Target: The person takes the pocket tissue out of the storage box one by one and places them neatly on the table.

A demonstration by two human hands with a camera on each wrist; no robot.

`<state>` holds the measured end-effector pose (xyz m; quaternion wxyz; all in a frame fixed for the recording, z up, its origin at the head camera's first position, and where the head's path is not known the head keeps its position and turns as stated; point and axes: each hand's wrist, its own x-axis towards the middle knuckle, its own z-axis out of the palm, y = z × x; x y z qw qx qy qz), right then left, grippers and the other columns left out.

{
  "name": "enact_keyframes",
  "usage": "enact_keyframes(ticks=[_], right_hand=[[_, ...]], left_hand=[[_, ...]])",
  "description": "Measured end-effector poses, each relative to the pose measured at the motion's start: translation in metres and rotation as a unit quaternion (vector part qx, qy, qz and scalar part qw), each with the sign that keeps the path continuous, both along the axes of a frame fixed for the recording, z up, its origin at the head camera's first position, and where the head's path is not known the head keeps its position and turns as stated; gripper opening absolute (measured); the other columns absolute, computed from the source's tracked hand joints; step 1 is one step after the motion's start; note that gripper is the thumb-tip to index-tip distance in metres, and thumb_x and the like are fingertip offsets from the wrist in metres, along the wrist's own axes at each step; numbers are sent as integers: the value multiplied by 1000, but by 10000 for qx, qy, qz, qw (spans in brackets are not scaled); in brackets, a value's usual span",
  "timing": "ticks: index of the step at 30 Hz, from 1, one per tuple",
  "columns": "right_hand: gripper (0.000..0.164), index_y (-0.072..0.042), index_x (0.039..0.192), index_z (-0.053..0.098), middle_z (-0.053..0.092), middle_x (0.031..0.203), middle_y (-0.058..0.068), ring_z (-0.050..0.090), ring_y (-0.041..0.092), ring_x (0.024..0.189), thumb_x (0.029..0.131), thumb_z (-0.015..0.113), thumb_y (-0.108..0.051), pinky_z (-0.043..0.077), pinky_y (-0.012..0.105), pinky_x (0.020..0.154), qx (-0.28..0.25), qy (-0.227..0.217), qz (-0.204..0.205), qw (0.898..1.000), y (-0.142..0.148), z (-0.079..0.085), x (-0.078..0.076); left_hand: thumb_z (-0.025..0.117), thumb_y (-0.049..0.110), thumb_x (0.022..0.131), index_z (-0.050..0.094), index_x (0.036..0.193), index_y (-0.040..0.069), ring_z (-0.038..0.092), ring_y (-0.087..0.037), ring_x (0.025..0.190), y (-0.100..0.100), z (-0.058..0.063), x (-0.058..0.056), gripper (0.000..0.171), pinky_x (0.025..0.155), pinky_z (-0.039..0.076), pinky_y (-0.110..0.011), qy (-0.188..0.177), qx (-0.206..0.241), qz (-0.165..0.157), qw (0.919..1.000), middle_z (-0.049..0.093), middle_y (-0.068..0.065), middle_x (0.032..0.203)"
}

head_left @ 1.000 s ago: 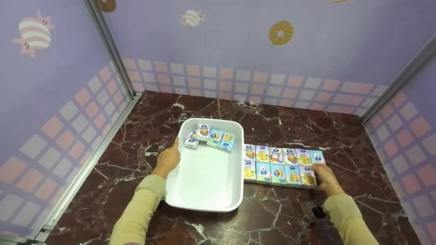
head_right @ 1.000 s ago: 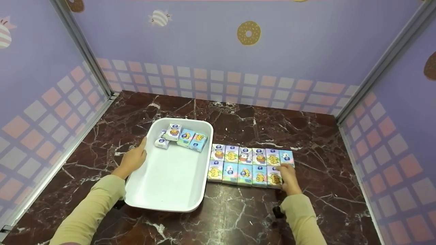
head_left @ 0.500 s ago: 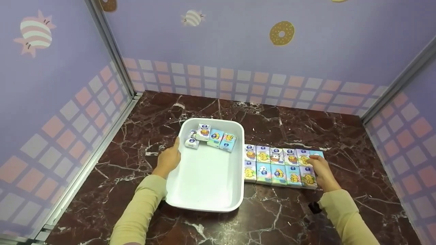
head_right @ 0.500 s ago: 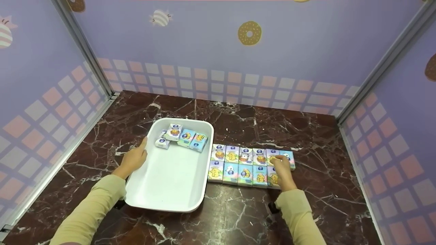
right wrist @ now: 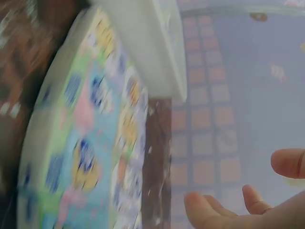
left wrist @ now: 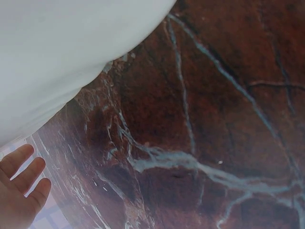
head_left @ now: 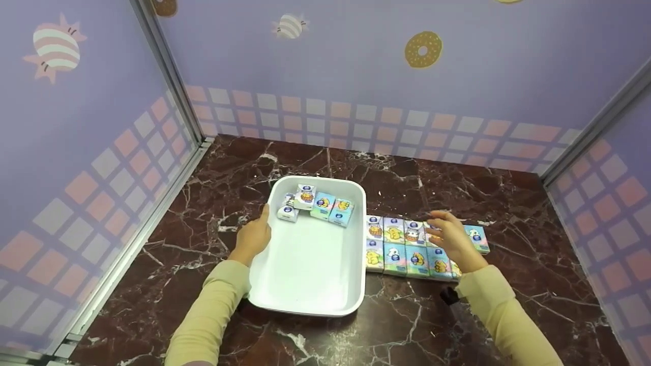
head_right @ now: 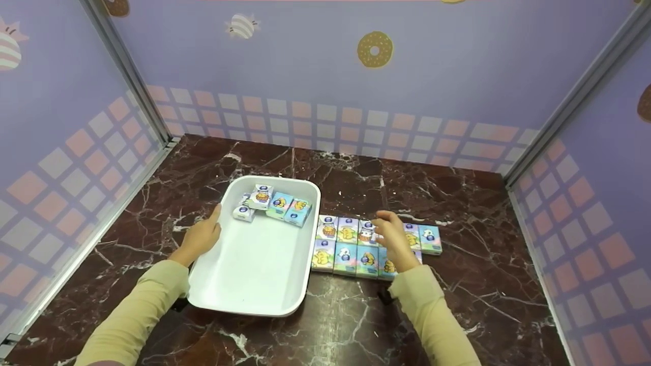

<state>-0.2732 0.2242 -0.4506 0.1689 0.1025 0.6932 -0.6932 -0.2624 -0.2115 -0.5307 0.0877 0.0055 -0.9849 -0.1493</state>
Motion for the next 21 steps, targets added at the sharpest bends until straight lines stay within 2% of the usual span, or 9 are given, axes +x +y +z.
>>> enact_keyframes(ticks=[2,5,8,12,16,21], right_hand=[[30,-11,120,36,41,107,2,52,13,87,90,42,-12,43,29,79,-293,-32,113,9995,-10,4,-2],[25,-13,115,37,46,101,3,53,17,88,90,41,-10,42,35,86,-819,-111,272,9962,-26,11,-5],[21,-12,110,39,49,98,6,54,21,90,90,40,-7,40,39,88,-1436,-232,392,9886,-42,17,-7],[17,-11,106,41,49,100,12,55,26,91,90,39,-6,44,38,83,-1949,-396,508,9787,-66,19,-8],[17,-12,106,42,41,114,17,52,29,96,91,38,-7,44,41,84,-2005,-620,565,9761,-92,15,-11],[41,-8,130,30,24,137,25,38,36,117,90,39,-11,33,48,97,-1835,-1061,519,9759,-122,6,-17]], left_hand=[[40,11,86,33,136,5,53,-31,51,0,0,0,51,49,42,-43,41,2,-9,10000,58,-17,65],[41,11,86,33,136,5,52,-31,51,0,-1,-1,51,49,41,-43,104,12,-19,9999,57,-17,64],[41,10,85,33,136,4,52,-31,51,0,-1,-1,51,49,42,-43,145,8,-33,9999,57,-17,63],[41,10,85,33,136,4,53,-31,51,0,-1,-2,52,49,42,-44,155,-2,-56,9999,57,-17,64],[40,12,86,32,137,5,51,-29,49,0,0,-2,52,48,41,-42,-13,35,-9,10000,56,-16,63],[40,13,87,31,137,6,52,-29,51,0,-1,-2,52,49,42,-42,-133,25,32,9999,57,-16,65]])
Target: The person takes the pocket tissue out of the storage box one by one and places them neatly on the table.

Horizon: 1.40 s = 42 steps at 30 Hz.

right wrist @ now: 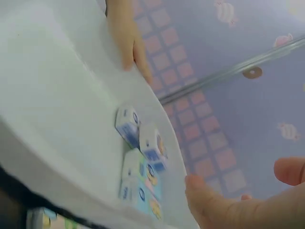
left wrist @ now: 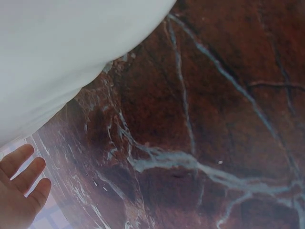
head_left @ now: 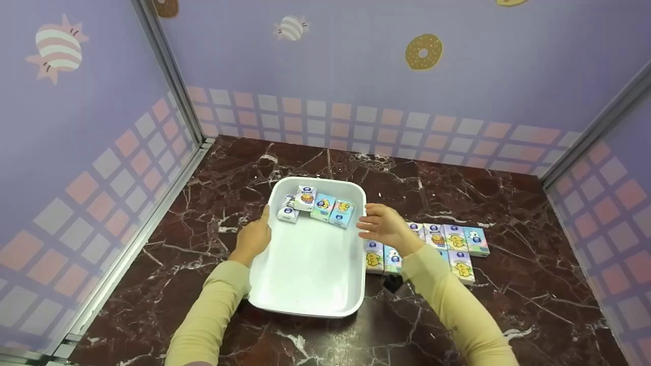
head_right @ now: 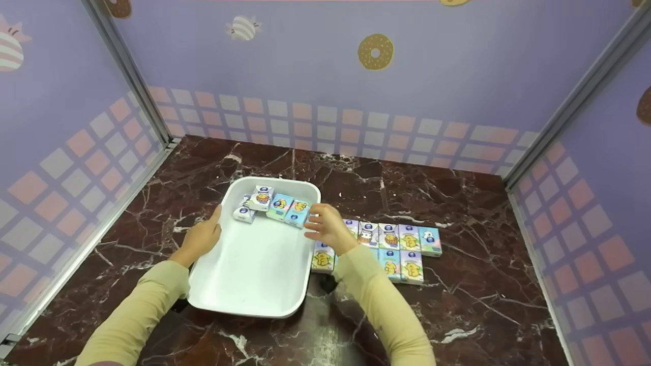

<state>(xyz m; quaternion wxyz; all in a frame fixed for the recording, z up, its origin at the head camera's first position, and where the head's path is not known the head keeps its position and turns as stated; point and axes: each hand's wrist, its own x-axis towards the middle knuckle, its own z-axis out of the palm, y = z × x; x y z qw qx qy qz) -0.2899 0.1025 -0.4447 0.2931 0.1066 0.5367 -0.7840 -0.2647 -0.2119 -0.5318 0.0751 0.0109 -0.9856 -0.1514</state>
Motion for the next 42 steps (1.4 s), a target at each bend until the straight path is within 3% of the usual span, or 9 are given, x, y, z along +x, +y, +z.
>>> enact_keyframes(ticks=[9,16,21,29,35,42], right_hand=[[71,-9,142,9,8,145,24,15,38,133,82,46,-12,21,56,102,-4,-724,-373,9967,-40,-14,-5],[69,-13,140,15,-4,145,24,2,38,135,79,47,-11,12,60,102,-13,-991,-901,9910,-62,-24,-9],[77,-14,142,6,-10,145,23,-4,37,135,76,46,-10,5,59,103,-17,-985,-1189,9880,-74,-36,-10],[76,-6,142,9,-6,148,16,-3,39,134,74,44,-6,4,49,108,87,-741,-1691,9828,-84,-54,-14],[72,-1,141,6,-9,147,19,-7,32,136,79,42,-6,2,45,109,-443,-993,-1854,9766,-82,-67,-16],[65,4,138,12,-3,149,14,3,26,136,81,40,-6,5,44,109,-1017,-1035,-2171,9653,-83,-72,-18]], left_hand=[[41,12,86,31,137,6,54,-33,54,1,0,1,52,51,43,-44,47,33,-2,10000,58,-18,67],[41,12,86,32,136,5,54,-32,54,0,1,2,51,52,42,-44,95,12,-33,9999,57,-17,65],[41,11,86,33,135,4,56,-34,55,0,0,2,51,52,43,-45,197,20,-46,9998,59,-19,67],[41,11,86,33,136,5,51,-30,50,0,1,2,51,48,41,-43,189,85,-57,9998,56,-16,63],[41,12,86,33,136,6,54,-33,54,0,-1,1,51,51,42,-44,164,59,-40,9998,58,-18,66],[39,13,87,31,137,6,54,-32,54,0,2,2,51,51,43,-44,35,62,-7,10000,59,-18,68]])
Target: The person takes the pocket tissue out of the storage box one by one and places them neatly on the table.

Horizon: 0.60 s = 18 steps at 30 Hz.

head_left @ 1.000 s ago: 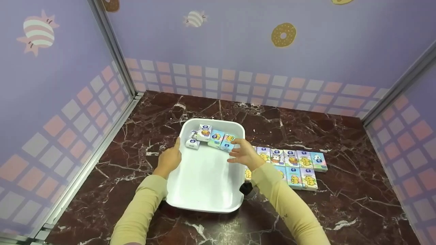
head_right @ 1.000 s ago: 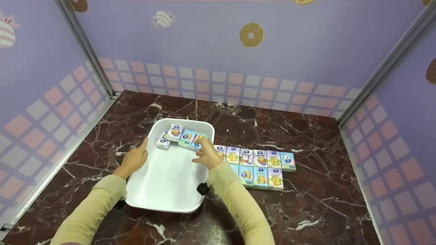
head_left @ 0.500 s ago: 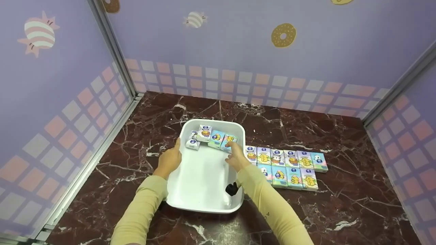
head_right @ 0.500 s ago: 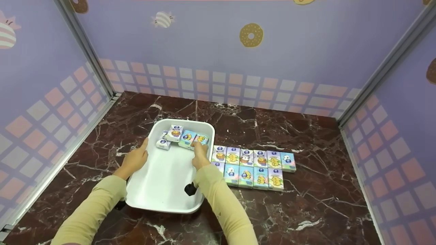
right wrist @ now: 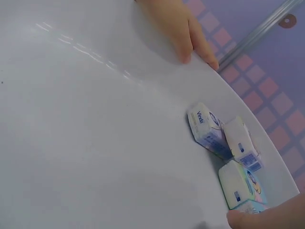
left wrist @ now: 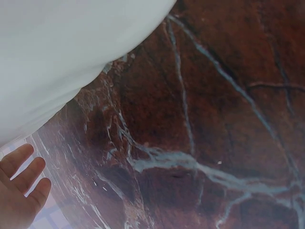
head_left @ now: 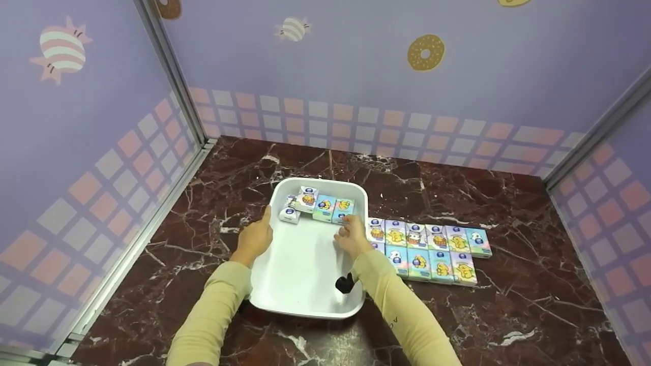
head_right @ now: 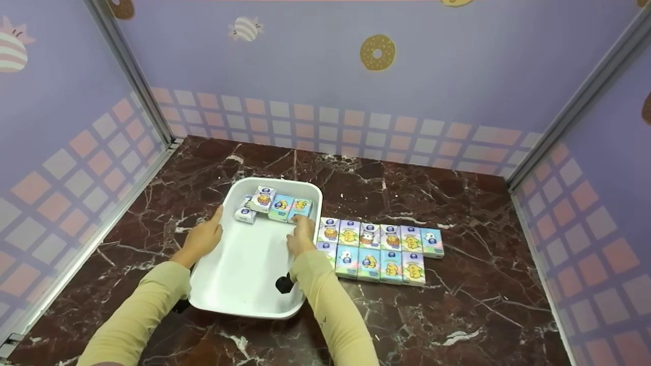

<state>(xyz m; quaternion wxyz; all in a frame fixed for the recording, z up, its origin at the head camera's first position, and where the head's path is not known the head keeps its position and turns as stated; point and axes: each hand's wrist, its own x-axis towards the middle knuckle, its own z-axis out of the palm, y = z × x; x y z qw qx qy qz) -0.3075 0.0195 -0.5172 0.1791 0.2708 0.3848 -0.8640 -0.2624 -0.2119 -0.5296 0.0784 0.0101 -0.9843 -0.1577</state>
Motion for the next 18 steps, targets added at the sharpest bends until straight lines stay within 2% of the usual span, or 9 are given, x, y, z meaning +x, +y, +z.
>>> enact_keyframes(ticks=[4,8,11,18], right_hand=[[63,4,139,11,0,149,15,0,28,137,82,36,-5,7,43,110,-215,248,-129,9994,-1,0,-1],[66,4,140,4,2,148,17,2,29,137,82,34,-4,8,41,110,-457,400,-230,9979,-2,1,-3],[66,3,140,4,2,148,16,3,27,137,81,33,-3,8,40,110,-598,461,-329,9966,-3,0,-4],[65,3,140,6,2,148,15,4,25,137,82,35,-1,8,41,110,-613,593,-404,9955,-5,-4,-6]], left_hand=[[39,12,87,32,137,6,53,-30,52,0,1,0,51,50,42,-43,50,-8,-20,10000,57,-17,66],[40,12,87,32,136,5,53,-30,52,0,1,-1,50,50,42,-43,144,-66,-45,9999,57,-17,65],[40,12,87,32,136,5,53,-30,51,0,0,-1,51,49,42,-42,138,-76,-43,9999,57,-17,65],[39,13,87,31,137,7,54,-31,53,-1,-4,-2,51,49,42,-43,-3,-28,7,10000,61,-19,70]])
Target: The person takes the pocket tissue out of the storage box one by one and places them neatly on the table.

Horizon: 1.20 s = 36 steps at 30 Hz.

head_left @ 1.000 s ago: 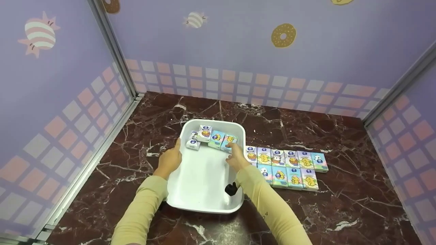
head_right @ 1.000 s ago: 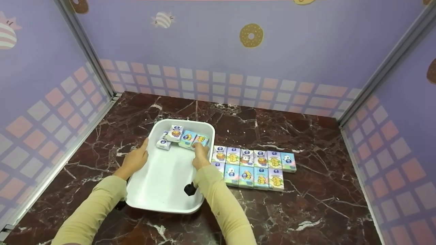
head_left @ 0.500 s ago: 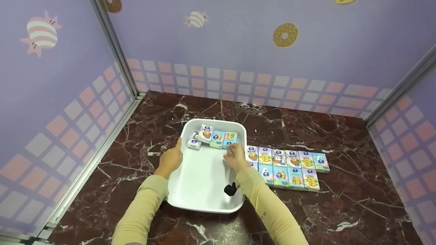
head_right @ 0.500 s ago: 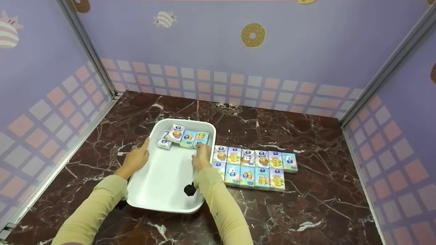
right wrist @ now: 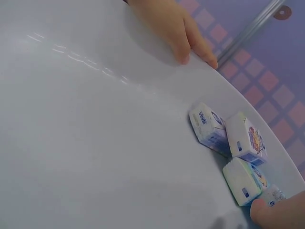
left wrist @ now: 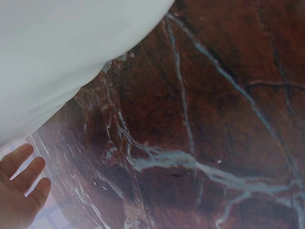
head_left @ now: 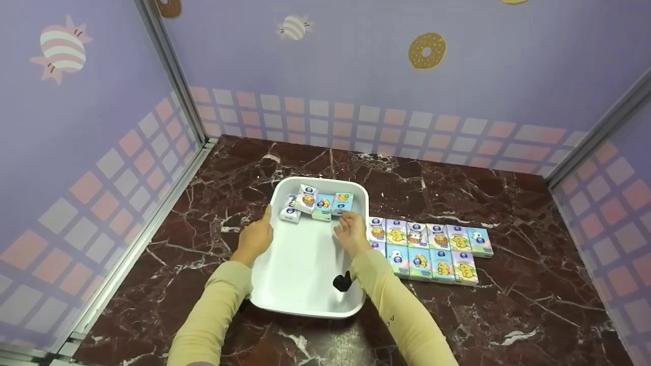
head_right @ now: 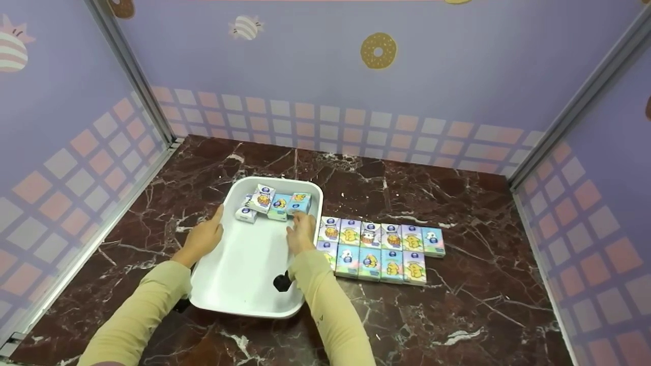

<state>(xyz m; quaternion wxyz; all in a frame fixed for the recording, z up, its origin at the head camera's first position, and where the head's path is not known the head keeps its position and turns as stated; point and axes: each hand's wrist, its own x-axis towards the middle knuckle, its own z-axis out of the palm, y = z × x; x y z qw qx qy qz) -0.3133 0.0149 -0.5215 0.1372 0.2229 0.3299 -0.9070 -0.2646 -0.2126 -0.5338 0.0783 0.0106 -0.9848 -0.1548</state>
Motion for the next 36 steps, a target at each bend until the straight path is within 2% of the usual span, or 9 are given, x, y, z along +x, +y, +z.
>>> enact_keyframes(ticks=[6,14,20,24,26,31,32,34,36], right_hand=[[54,5,133,21,5,148,16,4,24,137,82,37,-1,6,41,110,90,125,117,9998,1,-4,-4],[20,4,100,38,13,145,19,7,27,137,81,37,0,8,39,111,203,196,203,9994,2,-5,-8],[45,5,123,30,32,117,17,28,26,122,79,36,5,20,36,108,74,-102,-268,9996,2,1,-11],[55,3,130,30,35,103,14,37,24,108,76,41,5,32,33,102,120,-111,-414,9990,3,-4,-15],[59,1,130,34,37,104,13,40,24,104,73,48,3,38,33,96,193,27,-361,9992,5,-51,-45],[71,-13,129,42,39,105,13,45,23,95,62,62,-2,46,33,82,-142,376,-285,9988,11,-200,-139],[66,-11,125,45,41,105,14,46,23,91,62,61,0,47,32,77,-268,410,-322,9983,11,-204,-141],[53,-8,116,49,43,100,15,47,20,79,65,57,3,47,27,68,-443,516,-414,9968,8,-181,-125],[41,-4,110,49,43,97,16,46,20,75,70,49,5,45,26,67,-355,428,-592,9967,3,-131,-93]], left_hand=[[40,13,87,32,136,6,54,-31,52,1,2,1,51,48,42,-44,29,-21,11,10000,60,-19,67],[40,12,87,33,136,5,55,-33,54,1,1,2,50,50,43,-45,121,-67,-27,9999,60,-19,67],[39,12,87,32,136,7,55,-33,54,1,3,3,51,50,42,-45,92,7,26,10000,59,-19,66],[39,12,87,33,136,6,53,-31,51,1,4,4,50,50,42,-44,89,11,-4,10000,57,-17,64],[39,11,87,33,136,6,52,-30,51,1,4,4,50,50,42,-43,123,2,-36,9999,56,-16,63],[40,11,86,33,136,6,54,-33,54,1,3,4,50,53,43,-45,179,11,-59,9998,58,-18,66],[40,11,86,33,136,6,54,-33,54,1,3,4,51,53,43,-45,165,16,-49,9999,58,-18,67],[40,11,86,33,136,6,55,-32,55,1,3,3,51,53,43,-45,142,54,-34,9999,58,-18,67],[40,11,86,33,136,6,55,-32,55,1,3,3,51,53,43,-45,151,79,-30,9999,58,-18,68]])
